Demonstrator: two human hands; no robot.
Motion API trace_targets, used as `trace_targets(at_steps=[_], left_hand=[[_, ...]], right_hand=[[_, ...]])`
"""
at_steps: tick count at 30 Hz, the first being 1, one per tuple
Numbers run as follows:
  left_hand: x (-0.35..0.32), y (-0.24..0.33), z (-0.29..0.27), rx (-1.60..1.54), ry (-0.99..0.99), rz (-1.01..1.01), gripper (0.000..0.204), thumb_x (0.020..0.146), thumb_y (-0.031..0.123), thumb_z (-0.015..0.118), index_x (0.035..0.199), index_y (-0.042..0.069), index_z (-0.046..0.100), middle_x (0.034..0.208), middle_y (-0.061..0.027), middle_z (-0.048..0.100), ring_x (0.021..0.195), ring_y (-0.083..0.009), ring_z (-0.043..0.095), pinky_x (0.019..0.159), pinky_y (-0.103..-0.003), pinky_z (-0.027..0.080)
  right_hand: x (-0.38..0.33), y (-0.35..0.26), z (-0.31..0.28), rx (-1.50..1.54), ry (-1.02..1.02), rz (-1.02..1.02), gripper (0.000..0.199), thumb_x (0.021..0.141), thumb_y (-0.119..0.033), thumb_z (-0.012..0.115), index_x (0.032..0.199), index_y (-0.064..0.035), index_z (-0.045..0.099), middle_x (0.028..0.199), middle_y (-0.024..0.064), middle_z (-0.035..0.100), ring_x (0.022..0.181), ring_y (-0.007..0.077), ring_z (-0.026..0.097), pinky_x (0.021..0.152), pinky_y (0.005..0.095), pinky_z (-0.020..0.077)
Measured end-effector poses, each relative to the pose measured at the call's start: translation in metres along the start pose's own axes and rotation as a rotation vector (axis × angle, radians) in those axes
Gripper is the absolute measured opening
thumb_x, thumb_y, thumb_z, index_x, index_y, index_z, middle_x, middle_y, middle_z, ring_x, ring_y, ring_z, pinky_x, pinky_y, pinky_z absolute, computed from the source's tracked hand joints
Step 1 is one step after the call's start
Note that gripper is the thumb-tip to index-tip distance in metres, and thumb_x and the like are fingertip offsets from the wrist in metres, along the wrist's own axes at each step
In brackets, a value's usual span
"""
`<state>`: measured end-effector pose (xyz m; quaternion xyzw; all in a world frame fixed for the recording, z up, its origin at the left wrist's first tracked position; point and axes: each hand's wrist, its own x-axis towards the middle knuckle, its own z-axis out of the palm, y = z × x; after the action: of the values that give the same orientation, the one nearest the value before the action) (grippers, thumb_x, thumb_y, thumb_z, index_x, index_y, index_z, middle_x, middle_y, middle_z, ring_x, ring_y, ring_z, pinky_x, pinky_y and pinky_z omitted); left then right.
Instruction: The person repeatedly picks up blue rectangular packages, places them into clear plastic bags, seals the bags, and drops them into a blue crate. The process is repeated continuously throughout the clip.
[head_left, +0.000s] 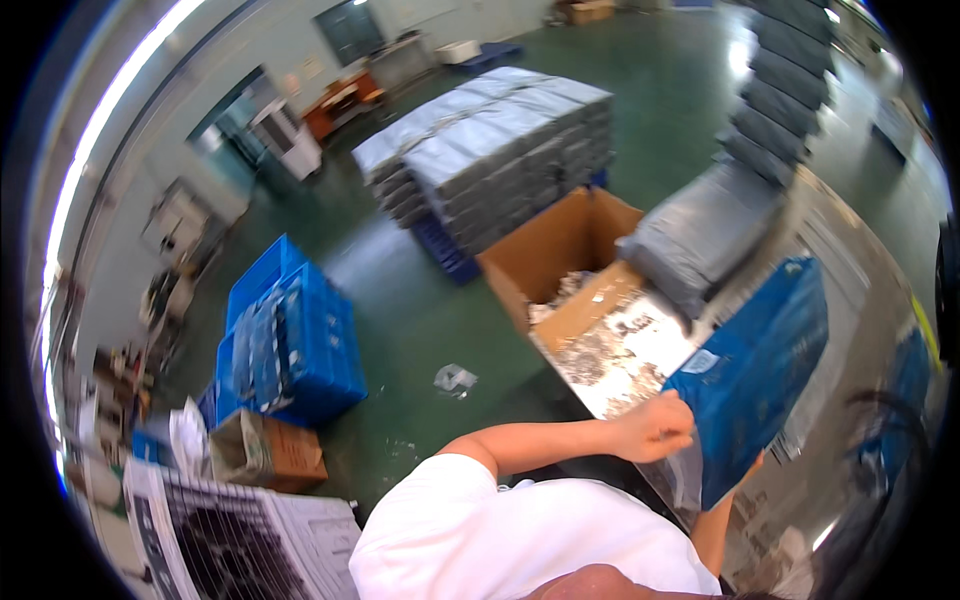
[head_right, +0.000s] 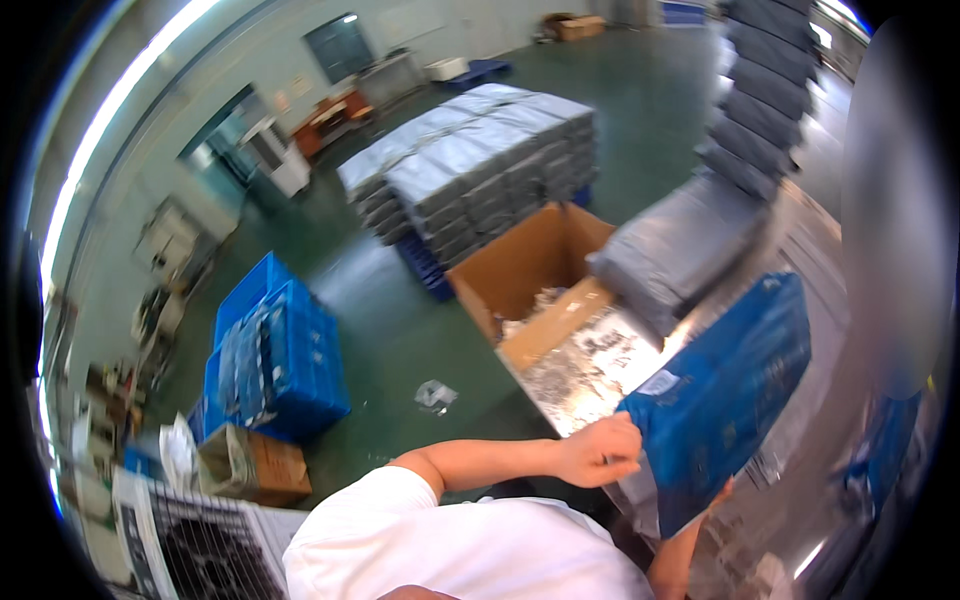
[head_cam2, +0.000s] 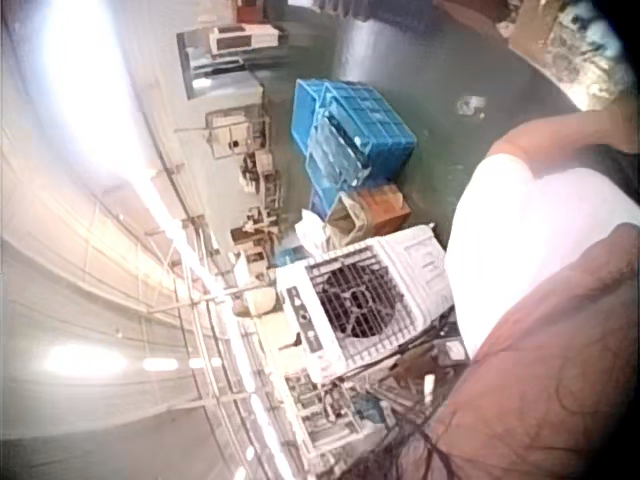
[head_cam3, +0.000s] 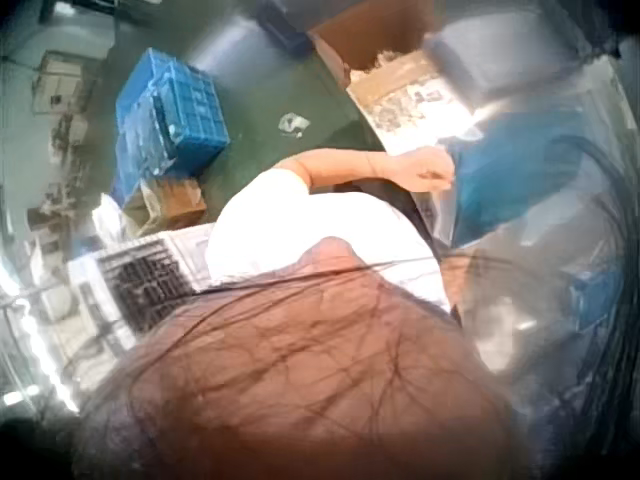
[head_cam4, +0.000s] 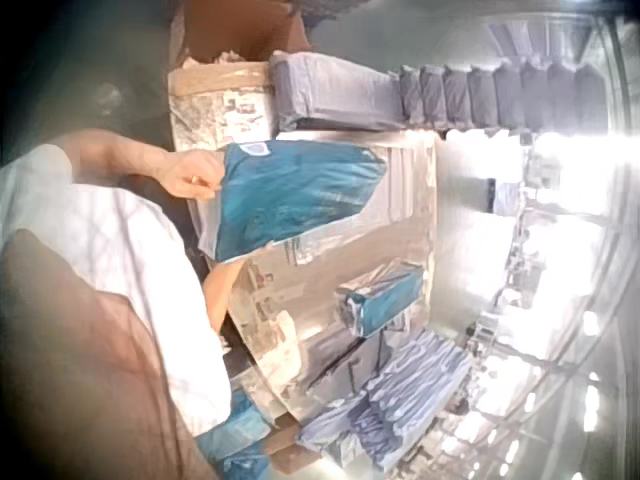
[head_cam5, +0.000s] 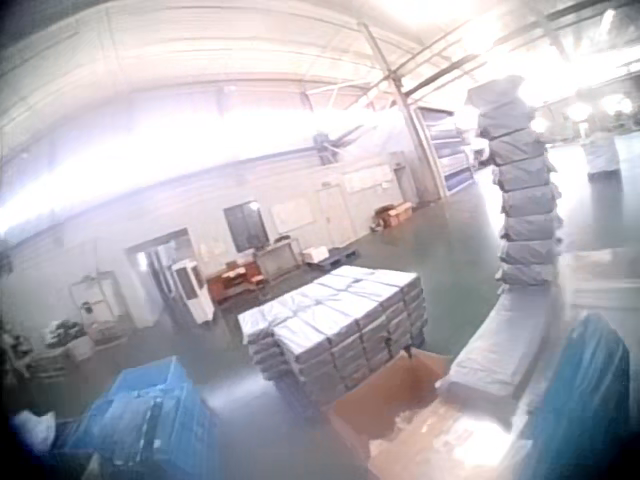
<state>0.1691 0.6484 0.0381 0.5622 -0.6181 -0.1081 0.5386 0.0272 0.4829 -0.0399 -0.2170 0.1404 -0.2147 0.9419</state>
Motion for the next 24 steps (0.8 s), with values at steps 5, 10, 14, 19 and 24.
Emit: trace_targets(at_steps=[5, 10, 14, 19, 24], left_hand=[[-0.092, 0.053, -0.080, 0.190, 0.332, -0.029, 0.029, 0.073, 0.013, 0.064, 0.060, 0.006, 0.039, 0.060, -0.0056, 0.037, 0.059, -0.0248, 0.038, 0.062, -0.034, 0.029], [-0.220, 0.116, -0.158, 0.544, 0.733, -0.081, 0.031, 0.067, 0.018, 0.073, 0.067, 0.008, 0.044, 0.076, -0.0071, 0.044, 0.082, -0.0258, 0.043, 0.079, -0.038, 0.033], [-0.321, 0.160, -0.178, 0.651, 1.153, -0.116, 0.048, 0.062, 0.022, 0.080, 0.089, 0.007, 0.042, 0.100, -0.0107, 0.038, 0.095, -0.0240, 0.039, 0.084, -0.035, 0.033], [-0.405, 0.211, -0.286, 0.903, 1.695, -0.009, 0.084, 0.061, 0.006, 0.075, 0.125, 0.005, 0.020, 0.110, -0.0078, 0.036, 0.103, -0.0190, 0.039, 0.083, -0.034, 0.039], [-0.512, 0.288, -0.512, 1.848, 2.096, -0.350, 0.067, 0.078, 0.021, 0.063, 0.126, -0.007, 0.025, 0.128, -0.0278, 0.025, 0.121, -0.0403, 0.024, 0.100, -0.046, 0.019]], right_hand=[[0.001, 0.083, 0.065, -0.019, -0.183, 0.154, 0.073, 0.075, -0.058, 0.046, 0.130, -0.0106, 0.035, 0.126, 0.0140, 0.043, 0.112, 0.0306, 0.043, 0.090, 0.0467, 0.0401], [0.024, 0.191, 0.167, -0.064, -0.481, 0.299, 0.069, 0.070, -0.047, 0.058, 0.124, -0.0066, 0.040, 0.119, 0.0150, 0.048, 0.104, 0.0302, 0.050, 0.084, 0.0445, 0.0464], [0.028, 0.320, 0.258, 0.071, -0.744, 0.608, 0.072, 0.067, -0.043, 0.066, 0.121, -0.0026, 0.042, 0.117, 0.0162, 0.050, 0.098, 0.0305, 0.054, 0.084, 0.0422, 0.0469], [0.009, 0.488, 0.435, -0.519, -0.856, 0.645, 0.045, 0.083, -0.034, 0.049, 0.113, -0.0004, 0.051, 0.105, 0.0101, 0.057, 0.095, 0.0212, 0.054, 0.086, 0.0321, 0.0416], [-0.050, 0.622, 0.601, -0.941, -1.613, 0.345, 0.072, 0.084, -0.045, 0.050, 0.134, -0.0016, 0.022, 0.139, 0.0161, 0.025, 0.125, 0.0277, 0.031, 0.100, 0.0334, 0.0286]])
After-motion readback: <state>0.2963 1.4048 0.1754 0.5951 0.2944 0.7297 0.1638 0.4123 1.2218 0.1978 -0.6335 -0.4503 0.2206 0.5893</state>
